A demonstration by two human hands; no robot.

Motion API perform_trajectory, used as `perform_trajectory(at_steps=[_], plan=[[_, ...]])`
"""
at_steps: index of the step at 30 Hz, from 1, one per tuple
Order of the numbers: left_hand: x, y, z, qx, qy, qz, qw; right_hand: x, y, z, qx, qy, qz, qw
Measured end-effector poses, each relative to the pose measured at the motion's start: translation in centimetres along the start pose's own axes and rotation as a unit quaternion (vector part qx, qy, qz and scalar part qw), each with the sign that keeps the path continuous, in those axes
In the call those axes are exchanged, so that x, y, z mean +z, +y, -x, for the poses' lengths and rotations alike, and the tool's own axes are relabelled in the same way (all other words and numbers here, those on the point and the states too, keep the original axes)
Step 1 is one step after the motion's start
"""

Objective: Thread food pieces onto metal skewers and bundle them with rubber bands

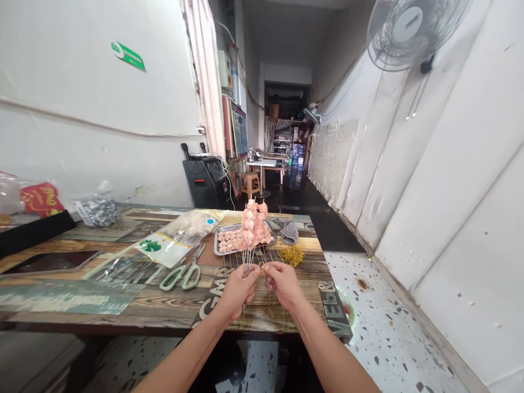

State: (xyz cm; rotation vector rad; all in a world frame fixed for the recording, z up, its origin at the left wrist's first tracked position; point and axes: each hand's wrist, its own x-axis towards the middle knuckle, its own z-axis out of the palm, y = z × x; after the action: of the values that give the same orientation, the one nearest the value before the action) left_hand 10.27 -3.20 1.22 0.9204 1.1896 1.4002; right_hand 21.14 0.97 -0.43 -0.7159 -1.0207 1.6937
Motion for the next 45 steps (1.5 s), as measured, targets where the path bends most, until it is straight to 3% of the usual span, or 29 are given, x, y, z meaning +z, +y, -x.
perform_trajectory(at_steps=[16, 19, 22, 24, 27, 29, 33, 36, 41, 45], plan=[[-0.3, 0.1, -0.7, 0.017, 0.021, -0.001, 1.0, 0.2, 0.4, -0.3, -0.022, 0.009, 0.019, 1.0], [-0.4, 0.3, -0.8, 0.01, 0.019, -0.004, 1.0, 0.1, 0.4, 0.0, 0.032, -0.073, -0.061, 0.995], [-0.6, 0.8, -0.9, 0.018, 0.021, -0.007, 1.0, -0.2, 0.1, 0.2, 0.142, -0.178, -0.097, 0.969], [-0.6, 1.2, -0.9, 0.035, 0.02, -0.019, 0.999, -0.5, -0.4, 0.2, 0.195, -0.217, -0.06, 0.955], [-0.5, 1.5, -0.7, 0.05, 0.001, -0.054, 0.997, -0.8, -1.6, -0.1, 0.209, -0.272, 0.053, 0.938], [-0.3, 1.5, -0.6, 0.049, -0.011, -0.065, 0.997, -0.9, -2.7, -0.3, 0.188, -0.281, 0.144, 0.93], [0.1, 1.2, -0.5, 0.023, -0.029, -0.045, 0.998, -1.1, -4.4, -0.6, 0.07, -0.187, 0.302, 0.932], [0.2, 1.1, -1.0, 0.015, -0.034, 0.012, 0.999, -1.0, -4.7, -0.1, -0.02, -0.141, 0.363, 0.921], [0.3, 1.7, -2.2, 0.05, -0.039, 0.182, 0.981, 0.0, -2.3, 1.8, -0.148, -0.093, 0.462, 0.87], [0.4, 2.4, -2.8, 0.086, -0.058, 0.252, 0.962, 0.9, -0.3, 2.7, -0.201, -0.019, 0.529, 0.825]])
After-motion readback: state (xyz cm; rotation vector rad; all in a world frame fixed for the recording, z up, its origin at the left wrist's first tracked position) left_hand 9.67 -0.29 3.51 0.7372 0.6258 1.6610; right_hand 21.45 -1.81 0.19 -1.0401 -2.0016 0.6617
